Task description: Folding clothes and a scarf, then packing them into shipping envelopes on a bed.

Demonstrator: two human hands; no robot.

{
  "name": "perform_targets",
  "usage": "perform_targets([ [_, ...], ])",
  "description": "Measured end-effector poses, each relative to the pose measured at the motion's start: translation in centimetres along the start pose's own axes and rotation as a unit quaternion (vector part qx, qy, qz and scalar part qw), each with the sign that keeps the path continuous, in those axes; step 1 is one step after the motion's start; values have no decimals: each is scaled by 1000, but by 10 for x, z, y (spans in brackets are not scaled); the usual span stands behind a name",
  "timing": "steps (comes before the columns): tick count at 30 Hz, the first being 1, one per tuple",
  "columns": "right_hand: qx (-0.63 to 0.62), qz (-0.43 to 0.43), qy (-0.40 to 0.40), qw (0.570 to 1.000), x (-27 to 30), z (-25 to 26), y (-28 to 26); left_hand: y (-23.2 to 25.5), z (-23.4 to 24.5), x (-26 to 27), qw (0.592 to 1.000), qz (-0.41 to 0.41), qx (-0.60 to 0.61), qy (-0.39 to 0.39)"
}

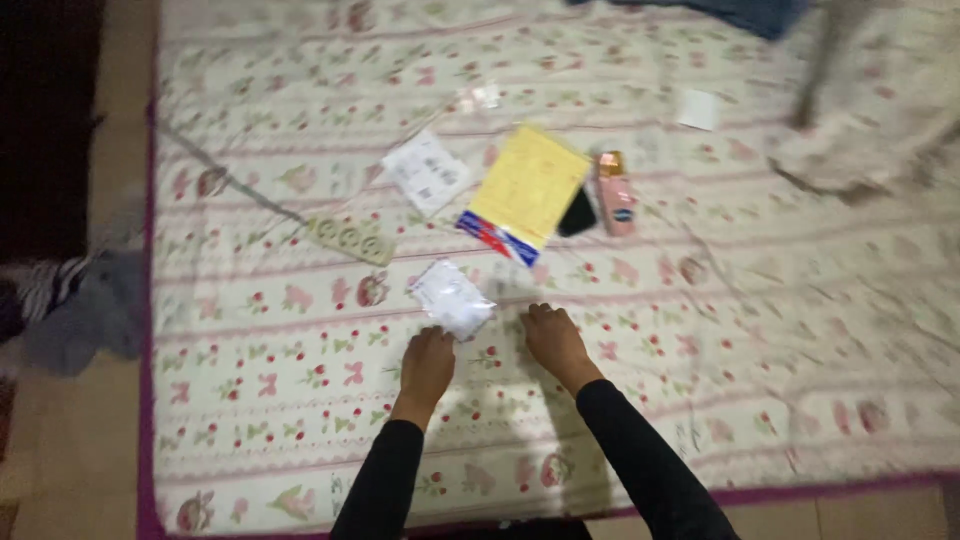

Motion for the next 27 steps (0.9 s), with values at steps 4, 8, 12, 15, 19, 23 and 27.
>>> perform_targets([
  [4, 26, 25, -65, 997, -66, -16, -12, -31, -32, -13, 996, 66, 29, -60],
  [8, 24, 51, -11, 998, -147, -18, 5, -50, -3, -46, 997, 73, 5, -27],
  [12, 8, 60, 21, 998, -234, 8, 8, -78, -15, -78, 990, 92, -26, 105],
  [15, 42, 85, 27, 995, -277, 31, -7, -107, -44, -96, 992, 122, 25, 22],
  [19, 82, 90, 33, 992, -307, 13, -4, -125, -41, -98, 986, 139, 74, 57],
  [23, 129, 76, -105, 983, -302, -21, -10, -137, -46, -73, 966, 205, 155, 43],
  [27, 45, 126, -167, 977, -249, -23, -45, -139, -74, -40, 930, 258, 254, -58],
])
Point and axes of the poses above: each hand's wrist, its own x-axis away from the middle knuckle, its own z-axis out of the back of the hand, y = z × x, the point moved 8 cm from there along -x, towards the middle knuckle, and after that the axes turned 12 degrees about -x, right-handed, at the moved point
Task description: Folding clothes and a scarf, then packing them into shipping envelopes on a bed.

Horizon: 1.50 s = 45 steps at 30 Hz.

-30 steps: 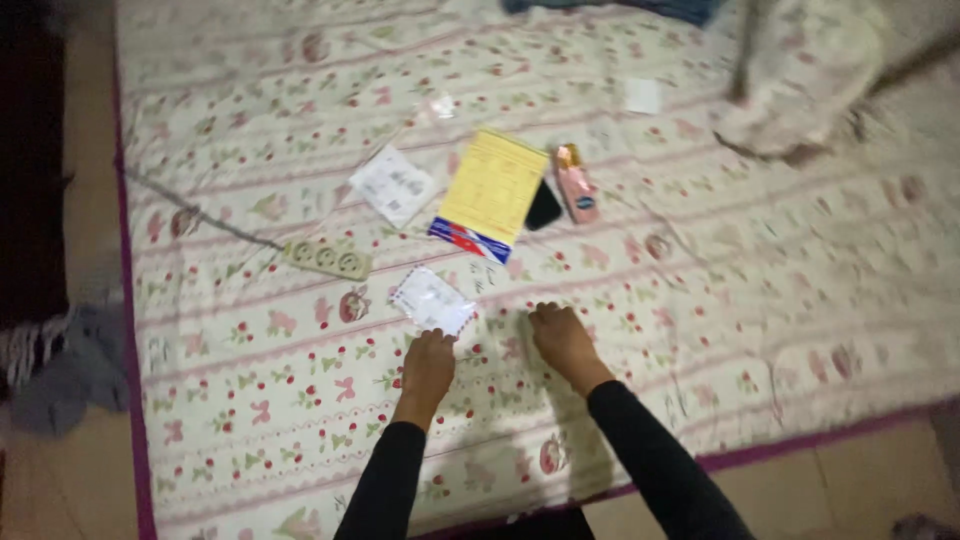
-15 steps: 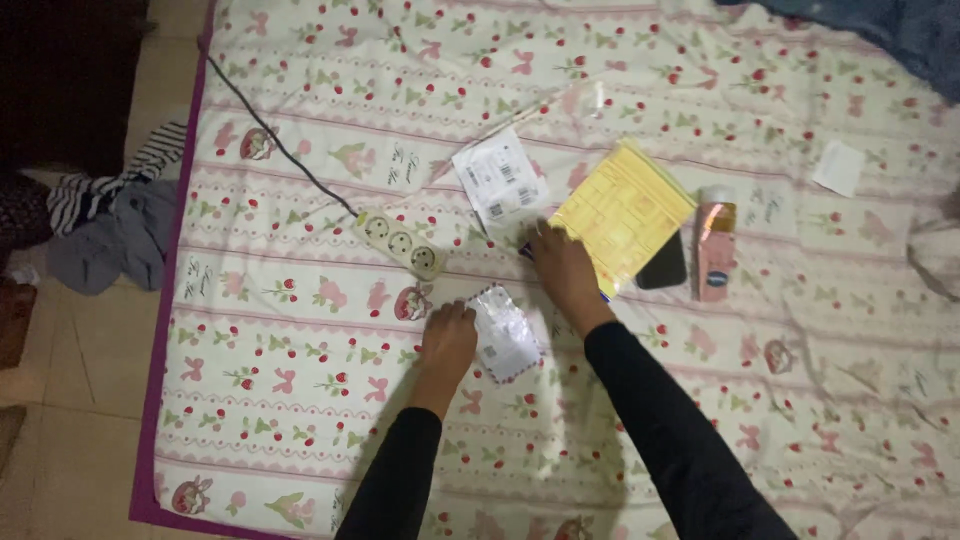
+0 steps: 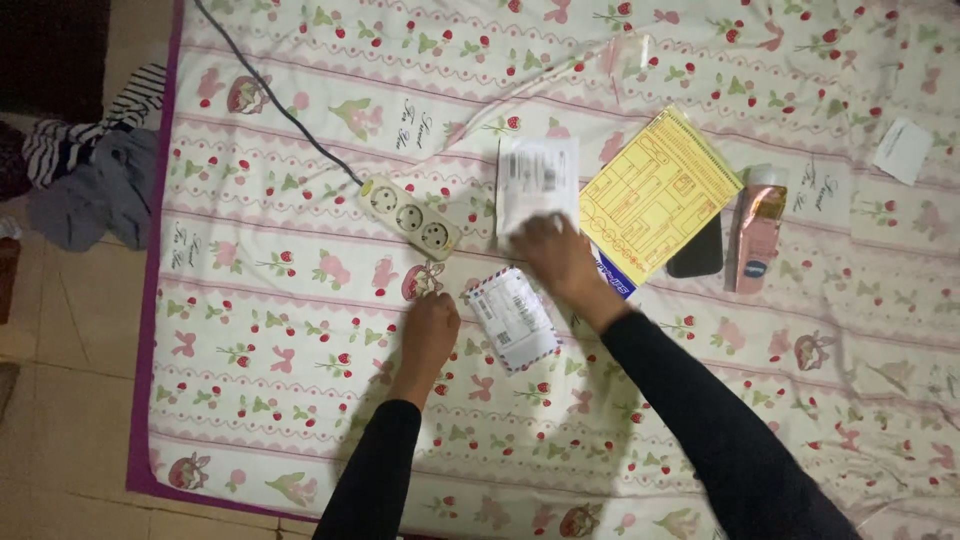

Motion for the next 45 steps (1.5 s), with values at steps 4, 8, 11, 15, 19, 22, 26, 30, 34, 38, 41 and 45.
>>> perform_targets([
  [4, -46, 199, 101, 974, 94, -50, -47, -11, -17, 26, 998, 35, 61, 1],
  [8, -127, 221, -23, 967, 145, -91, -78, -8, -33, 36, 996, 73, 43, -13],
  [11, -135, 204, 12, 970, 148, -59, -87, 12, -21, 30, 998, 62, 1, 24],
  [15, -153, 128, 65, 978, 114, -21, -38, 61, 2, -2, 992, -56, -105, 52],
  [19, -103, 24, 117, 987, 63, 19, 57, 97, -3, -61, 965, -149, -194, 90],
  [22, -76, -74, 160, 981, 27, 37, 135, 116, 5, -114, 973, -141, -154, 104],
  [26, -45, -137, 194, 970, -22, 36, 221, 118, -10, -169, 967, -143, -197, 80],
  [30, 63, -165, 133, 975, -78, 57, 258, 125, 11, -188, 931, -202, -246, 176],
  [34, 55, -129, 181, 973, -121, 49, 297, 108, -4, -211, 961, -171, -204, 77],
  [38, 49, -105, 193, 974, -130, 77, 299, 109, 2, -211, 967, -166, -173, 88],
  [41, -10, -130, 191, 973, -118, 103, 298, 109, -2, -214, 970, -152, -171, 82],
  [45, -276, -189, 284, 899, -95, 92, 345, 108, -8, -217, 970, -118, -198, 74],
])
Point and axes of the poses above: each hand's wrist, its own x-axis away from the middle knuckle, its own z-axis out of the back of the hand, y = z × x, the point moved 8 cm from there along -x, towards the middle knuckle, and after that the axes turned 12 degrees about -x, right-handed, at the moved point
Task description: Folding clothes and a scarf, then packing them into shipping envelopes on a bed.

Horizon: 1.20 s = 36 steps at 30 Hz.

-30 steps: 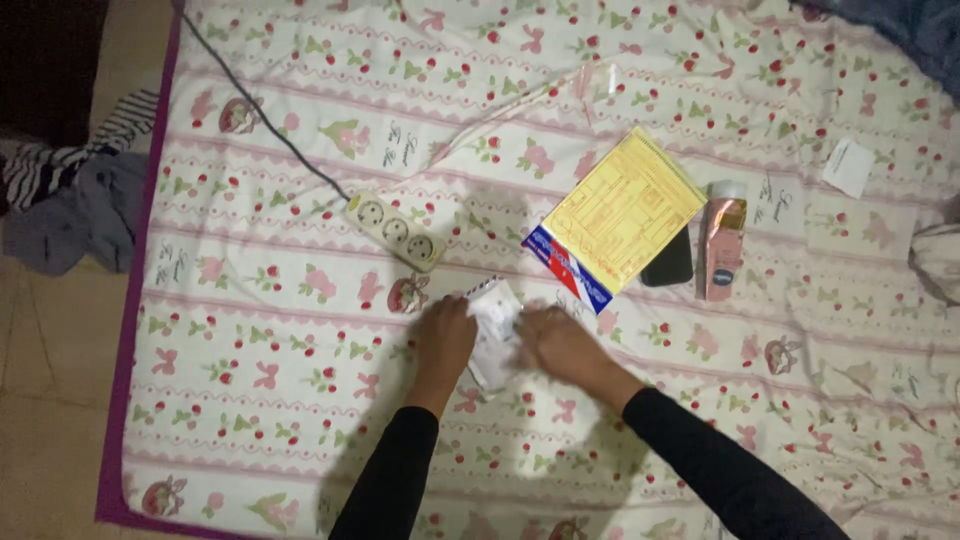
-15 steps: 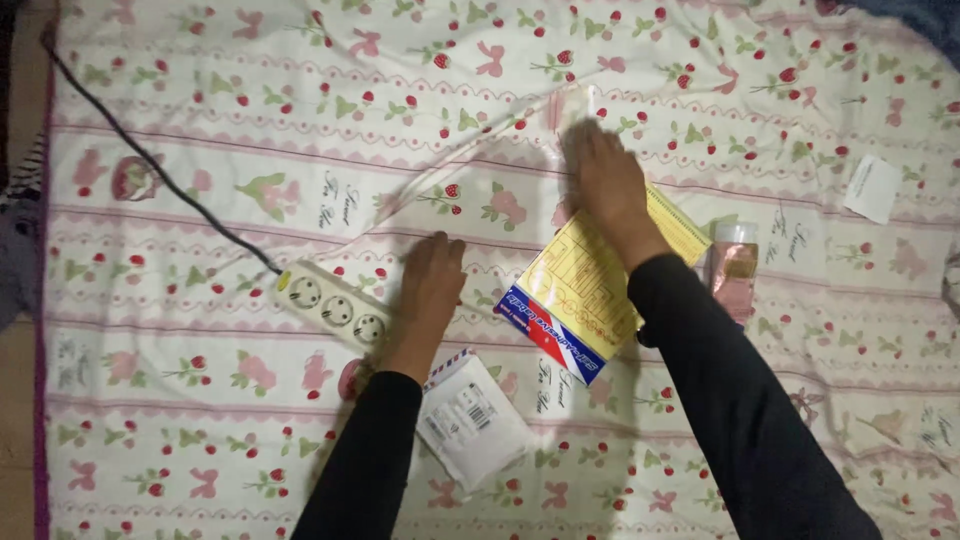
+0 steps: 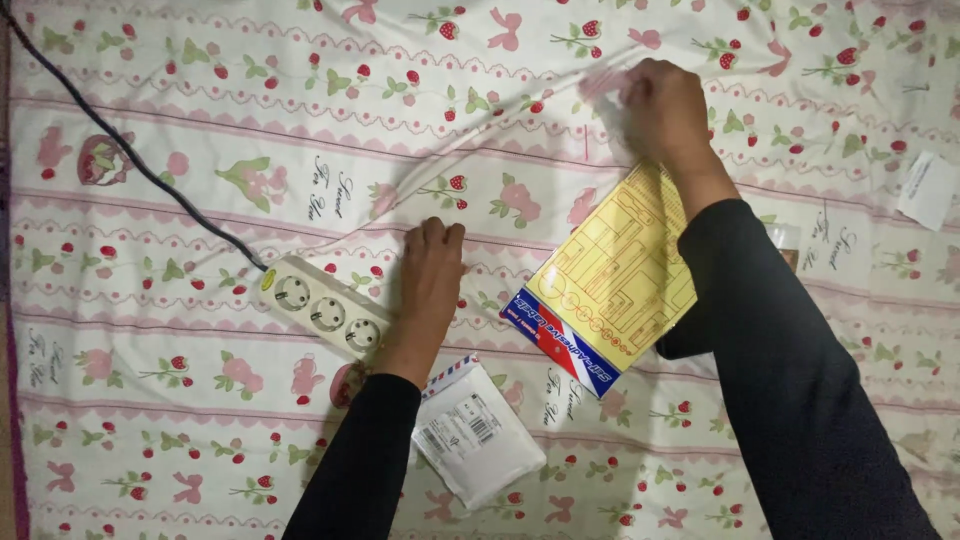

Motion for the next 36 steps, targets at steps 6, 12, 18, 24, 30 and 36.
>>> perform_targets([
  [6, -208, -190, -94, 955, 24, -16, 4, 1, 6, 0, 1000, 11, -1, 1],
  [12, -110, -26, -82, 990, 23, -39, -4, 2, 11, 1, 999, 24, 19, -11],
  [18, 5, 24, -100, 995, 30, -45, -22, 0, -11, 1, 999, 25, -24, -2],
  [24, 77, 7, -124, 989, 85, -68, -66, 4, 33, 3, 999, 7, 52, 6],
  [30, -102, -121, -142, 977, 195, -78, -67, -16, 33, 57, 996, -52, 30, 72],
  [36, -253, -222, -188, 923, 324, -129, -61, -1, 66, 155, 987, -47, 125, 90],
])
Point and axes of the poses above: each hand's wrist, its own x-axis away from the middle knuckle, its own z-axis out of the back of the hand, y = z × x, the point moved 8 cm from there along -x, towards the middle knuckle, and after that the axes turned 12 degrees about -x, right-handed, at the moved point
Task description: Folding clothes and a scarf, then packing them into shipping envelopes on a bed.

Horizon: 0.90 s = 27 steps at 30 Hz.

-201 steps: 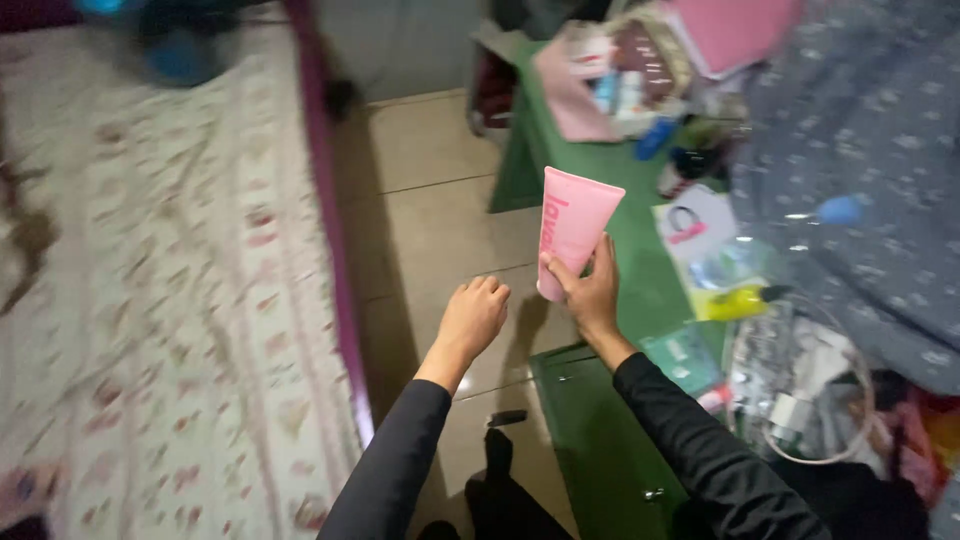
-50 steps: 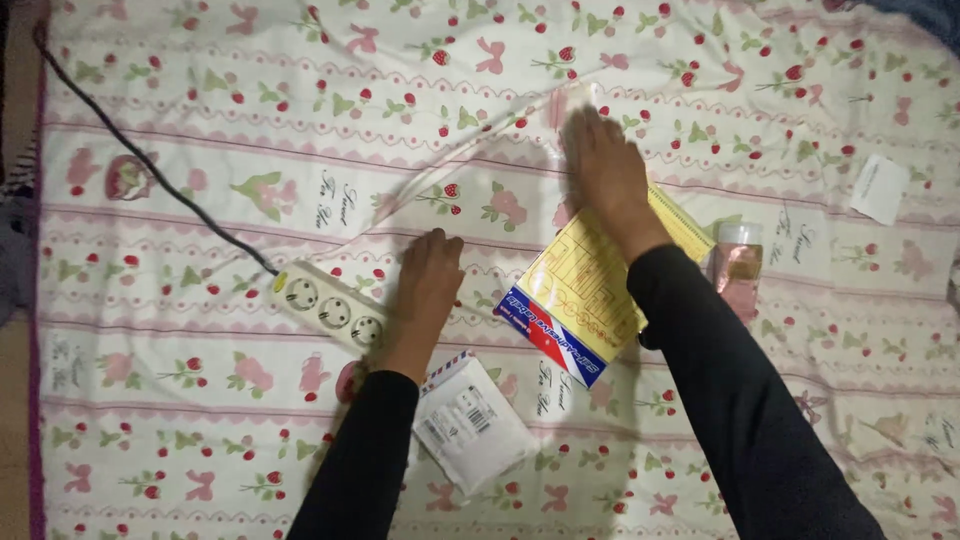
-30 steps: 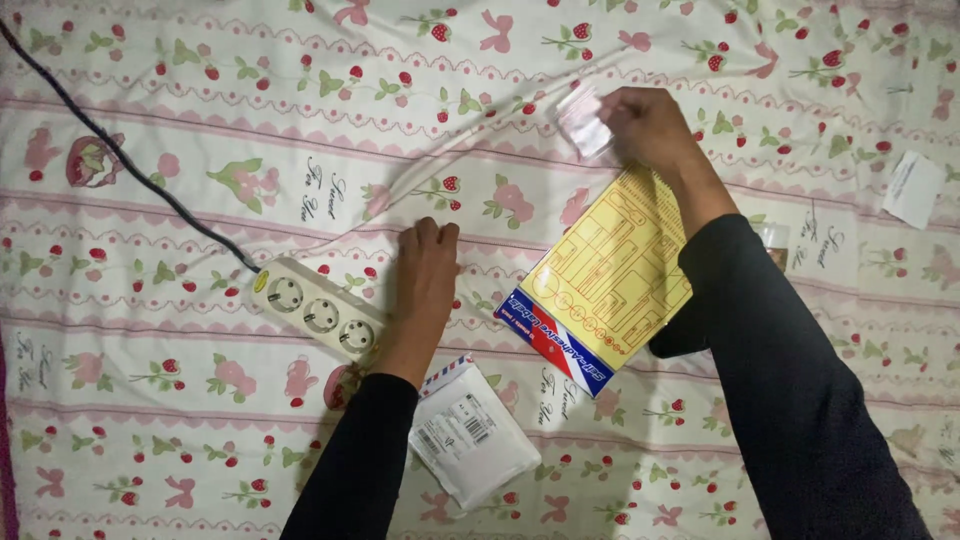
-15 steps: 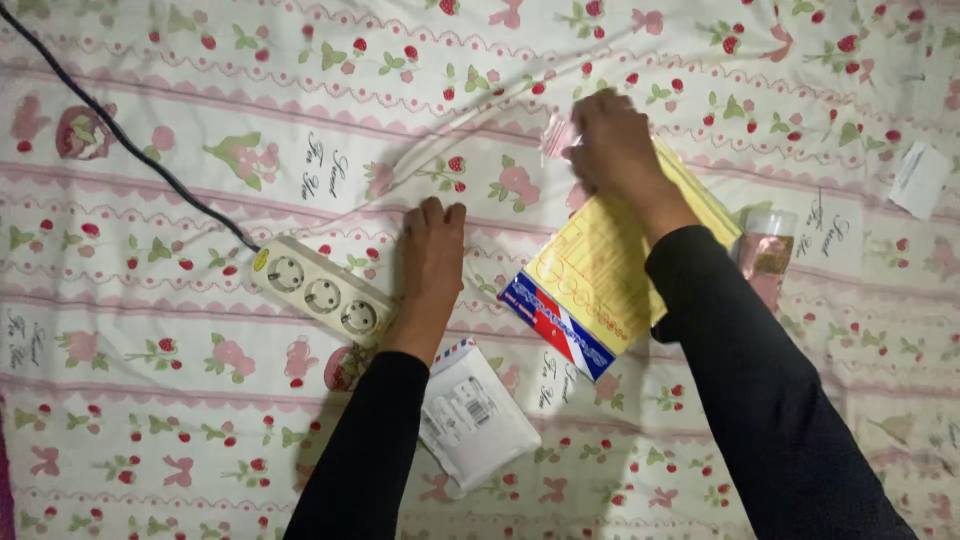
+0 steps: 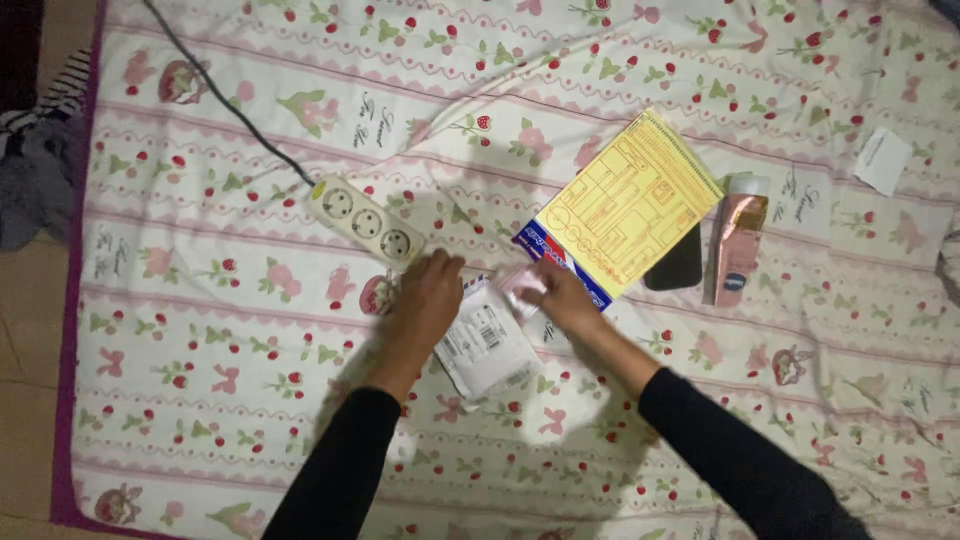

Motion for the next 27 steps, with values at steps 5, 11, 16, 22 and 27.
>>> perform_targets([
  [5, -22, 36, 91, 995, 28, -11, 41, 5, -21, 58, 998, 40, -11, -56],
  [11, 94, 29, 417, 904, 29, 107, 74, 1, -49, 85, 995, 37, -59, -71],
  [16, 46, -40, 421, 905, 9, 137, 99, -1, -40, 98, 993, 30, -104, -41],
  [22, -134, 13, 379, 915, -3, 115, 77, -16, -30, 123, 981, 143, -38, -124],
  [27, -332, 20, 316, 889, 6, 125, 49, -61, -114, 180, 840, 462, 251, -130],
])
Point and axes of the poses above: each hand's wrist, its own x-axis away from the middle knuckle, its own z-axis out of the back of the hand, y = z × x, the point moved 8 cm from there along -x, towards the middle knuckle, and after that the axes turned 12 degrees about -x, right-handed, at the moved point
